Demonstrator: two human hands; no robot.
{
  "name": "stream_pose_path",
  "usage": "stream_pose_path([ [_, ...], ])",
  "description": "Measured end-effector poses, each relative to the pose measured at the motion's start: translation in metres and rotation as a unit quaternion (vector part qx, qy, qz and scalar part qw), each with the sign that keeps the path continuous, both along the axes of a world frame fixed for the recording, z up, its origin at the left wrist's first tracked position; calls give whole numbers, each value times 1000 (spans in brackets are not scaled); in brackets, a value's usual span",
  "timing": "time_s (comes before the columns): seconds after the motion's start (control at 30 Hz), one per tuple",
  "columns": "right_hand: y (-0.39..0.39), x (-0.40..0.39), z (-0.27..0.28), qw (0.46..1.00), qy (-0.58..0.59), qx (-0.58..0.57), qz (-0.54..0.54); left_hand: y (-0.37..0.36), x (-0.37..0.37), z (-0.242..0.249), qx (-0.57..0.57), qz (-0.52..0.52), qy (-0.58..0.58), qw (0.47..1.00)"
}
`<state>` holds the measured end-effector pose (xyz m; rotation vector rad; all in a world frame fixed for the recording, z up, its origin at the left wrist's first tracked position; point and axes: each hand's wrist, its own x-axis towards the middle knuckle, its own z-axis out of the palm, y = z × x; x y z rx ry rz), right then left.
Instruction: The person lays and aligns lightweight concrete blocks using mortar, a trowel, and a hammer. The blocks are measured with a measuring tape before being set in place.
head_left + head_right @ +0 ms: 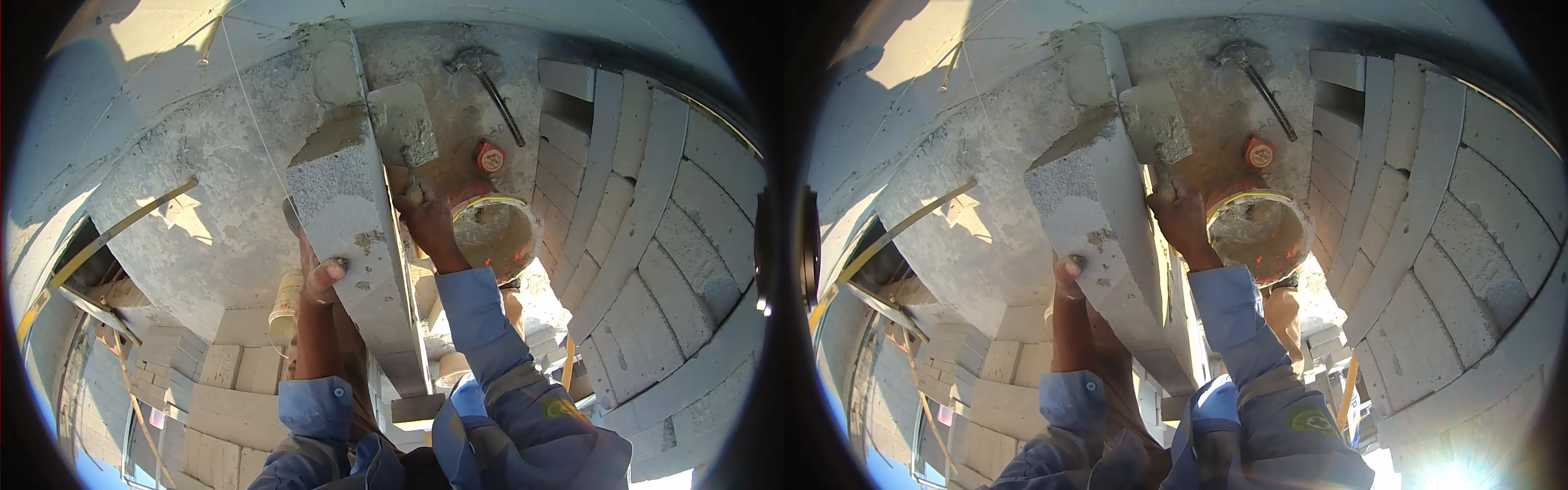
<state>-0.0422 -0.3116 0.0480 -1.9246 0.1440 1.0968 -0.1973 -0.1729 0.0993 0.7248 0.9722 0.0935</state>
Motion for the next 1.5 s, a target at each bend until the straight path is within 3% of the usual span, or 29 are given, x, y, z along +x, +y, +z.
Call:
stream_pose_path([
  [0.13, -12, 17, 39, 995, -80, 42, 40, 6, 28, 20, 14, -22, -21, 999],
  [0.23, -7, 46, 67, 981, -144, 128, 10, 5, 41, 28, 26, -21, -34, 999],
  [0.3, -11, 74, 82, 938, -272, 90, 198, 7, 43, 28, 47, -13, -35, 998],
  [0.43, 6, 111, 123, 891, -340, 60, 295, 12, 45, 26, 99, -36, -45, 993],
  [0.5, 14, 123, 136, 821, -406, 26, 400, 13, 48, 30, 109, -44, -51, 992],
  [0.53, 16, 125, 140, 819, -408, 26, 403, 14, 50, 34, 98, -44, -48, 993],
  [0.6, 16, 125, 149, 751, -467, 15, 466, 14, 48, 34, 86, -42, -44, 994],
  [0.73, 4, 133, 180, 711, -493, -4, 501, 12, 42, 22, 105, -46, -51, 992],
  [0.93, -41, 116, 194, 738, -487, 7, 467, 16, 47, 25, 111, -49, -58, 991],
  [1.0, -67, 88, 182, 882, -373, 20, 288, 15, 51, 32, 87, -33, -56, 994],
  [1.03, -83, 74, 179, 884, -370, 14, 285, 14, 52, 35, 81, -39, -56, 994],
  [1.13, -125, 28, 178, 945, -213, -148, 202, 13, 48, 31, 92, -27, -46, 994],
  [1.23, -166, -10, 182, 965, -12, -224, 134, 12, 46, 40, 74, -18, -21, 997],
  [1.3, -240, -71, 140, 960, -94, -225, 140, 9, 30, 24, 87, -28, -31, 995],
  [1.4, -265, -83, 103, 973, -51, -184, 126, 15, -3, 9, 47, -50, 18, 998],
  [1.43, -271, -81, 88, 975, 34, -190, 114, 15, -13, 4, 21, -67, 45, 996],
  [1.47, -273, -74, 69, 970, 115, -188, 102, 10, -2, 7, 10, -26, -72, 997],
  [1.5, -272, -70, 54, 971, 116, -187, 97, 6, 5, 11, 10, -31, -72, 997],
])
